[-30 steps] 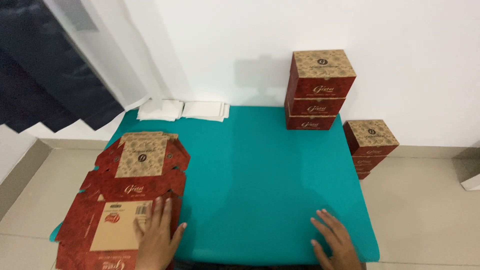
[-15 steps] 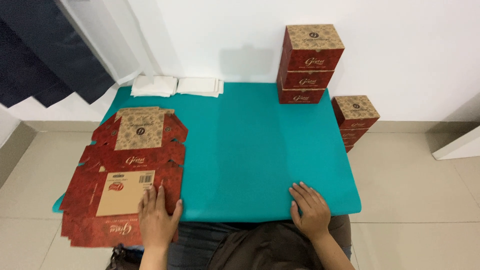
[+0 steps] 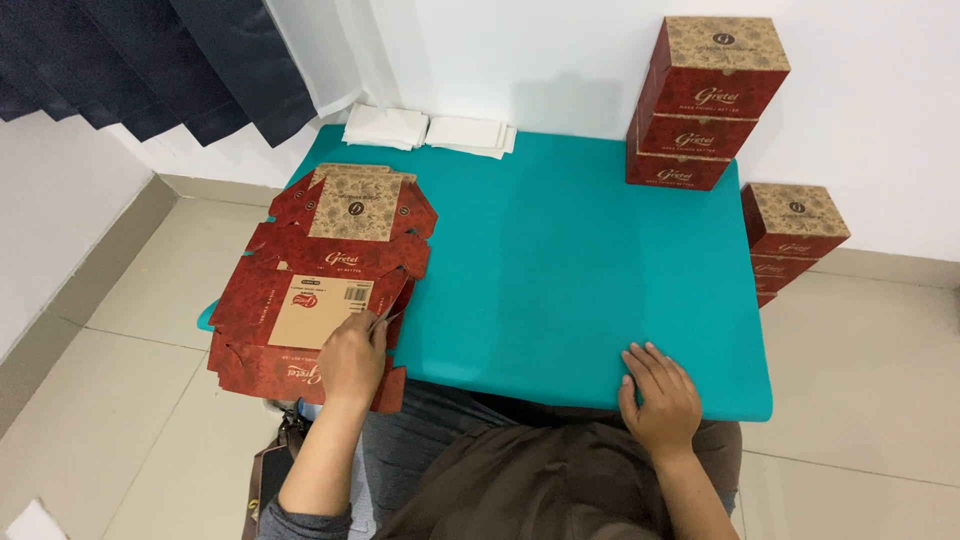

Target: The person assembles a flat cardboard box by folding its sides and tucking in the flaps. They then place a white cloth into the box and close the lid.

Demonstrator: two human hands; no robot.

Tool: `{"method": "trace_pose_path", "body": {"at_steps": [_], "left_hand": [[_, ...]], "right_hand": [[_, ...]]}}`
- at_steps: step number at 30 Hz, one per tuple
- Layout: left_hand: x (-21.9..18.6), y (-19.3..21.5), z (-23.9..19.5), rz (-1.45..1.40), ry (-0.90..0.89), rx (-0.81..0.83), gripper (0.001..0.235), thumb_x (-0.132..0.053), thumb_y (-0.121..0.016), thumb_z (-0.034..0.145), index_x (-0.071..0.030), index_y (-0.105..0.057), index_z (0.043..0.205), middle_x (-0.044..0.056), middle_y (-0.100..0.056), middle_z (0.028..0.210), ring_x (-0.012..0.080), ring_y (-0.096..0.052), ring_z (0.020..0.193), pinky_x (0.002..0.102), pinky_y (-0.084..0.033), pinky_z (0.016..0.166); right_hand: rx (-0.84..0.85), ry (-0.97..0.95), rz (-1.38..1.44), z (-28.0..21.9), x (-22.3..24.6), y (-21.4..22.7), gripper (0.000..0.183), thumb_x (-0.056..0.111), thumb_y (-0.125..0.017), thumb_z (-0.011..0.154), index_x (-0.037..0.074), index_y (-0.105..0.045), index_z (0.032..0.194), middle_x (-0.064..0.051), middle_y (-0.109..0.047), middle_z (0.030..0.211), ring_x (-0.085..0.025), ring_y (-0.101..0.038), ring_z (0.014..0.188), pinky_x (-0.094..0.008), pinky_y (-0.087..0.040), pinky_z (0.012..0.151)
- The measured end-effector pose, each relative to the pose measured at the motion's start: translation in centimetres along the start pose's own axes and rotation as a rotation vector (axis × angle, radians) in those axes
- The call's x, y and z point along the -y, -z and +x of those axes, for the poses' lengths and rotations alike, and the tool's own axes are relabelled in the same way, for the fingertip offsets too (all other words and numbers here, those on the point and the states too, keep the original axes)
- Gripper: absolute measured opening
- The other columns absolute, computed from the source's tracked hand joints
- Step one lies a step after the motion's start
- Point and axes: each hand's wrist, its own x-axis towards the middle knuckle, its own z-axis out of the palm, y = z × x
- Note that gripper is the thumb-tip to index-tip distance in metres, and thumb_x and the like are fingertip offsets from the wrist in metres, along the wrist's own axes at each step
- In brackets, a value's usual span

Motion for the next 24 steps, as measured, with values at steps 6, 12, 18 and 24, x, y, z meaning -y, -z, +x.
{"method": "trace_pose_path", "body": {"at_steps": [6, 12, 18, 24], "left_hand": [[7.8, -4.5, 3.1, -0.753, 0.152, -0.034, 0.017, -0.012, -0.062, 0.092, -0.021, -0.057, 0.079, -0.008, -0.056, 0.081, 0.0085, -0.052, 0.082, 0.026, -0.039, 0.080], [3.5, 6.0, 6.6, -0.559, 0.052, -0.306, 0.019, -0.028, -0.061, 0.102, -0.019, -0.051, 0.088, -0.006, -0.047, 0.083, 0.0113, -0.043, 0.081, 0.032, -0.033, 0.072], [-2.2, 13.4, 10.7, -0.562, -0.131, -0.523, 0.023, -0.023, -0.059, 0.115, -0.013, -0.051, 0.096, -0.002, -0.049, 0.092, 0.0133, -0.043, 0.089, 0.033, -0.034, 0.080], [-7.5, 15.3, 12.0, -0.784, -0.132, -0.762, 0.026, -0.034, -0.053, 0.111, -0.012, -0.045, 0.099, -0.003, -0.039, 0.094, 0.0116, -0.036, 0.090, 0.033, -0.033, 0.085]], "right_hand": [[-0.012, -0.003, 0.035, 0.5, 0.4, 0.5, 0.028, 0.020, -0.058, 0.100, 0.007, -0.077, 0.115, -0.010, -0.077, 0.122, -0.030, -0.071, 0.121, -0.047, -0.057, 0.101], [-0.019, -0.007, 0.026, 0.2, 0.0, 0.2, 0.028, 0.022, -0.059, 0.100, 0.008, -0.078, 0.116, -0.009, -0.077, 0.121, -0.028, -0.071, 0.121, -0.045, -0.057, 0.102], [-0.005, -0.027, 0.026, 0.4, 0.2, 0.4, 0.027, 0.021, -0.059, 0.097, 0.010, -0.077, 0.114, -0.008, -0.077, 0.120, -0.027, -0.071, 0.121, -0.045, -0.056, 0.101], [0.007, -0.025, 0.021, -0.1, -0.2, 0.0, 0.029, 0.023, -0.058, 0.099, 0.010, -0.077, 0.116, -0.008, -0.076, 0.122, -0.027, -0.069, 0.123, -0.046, -0.056, 0.101]]}}
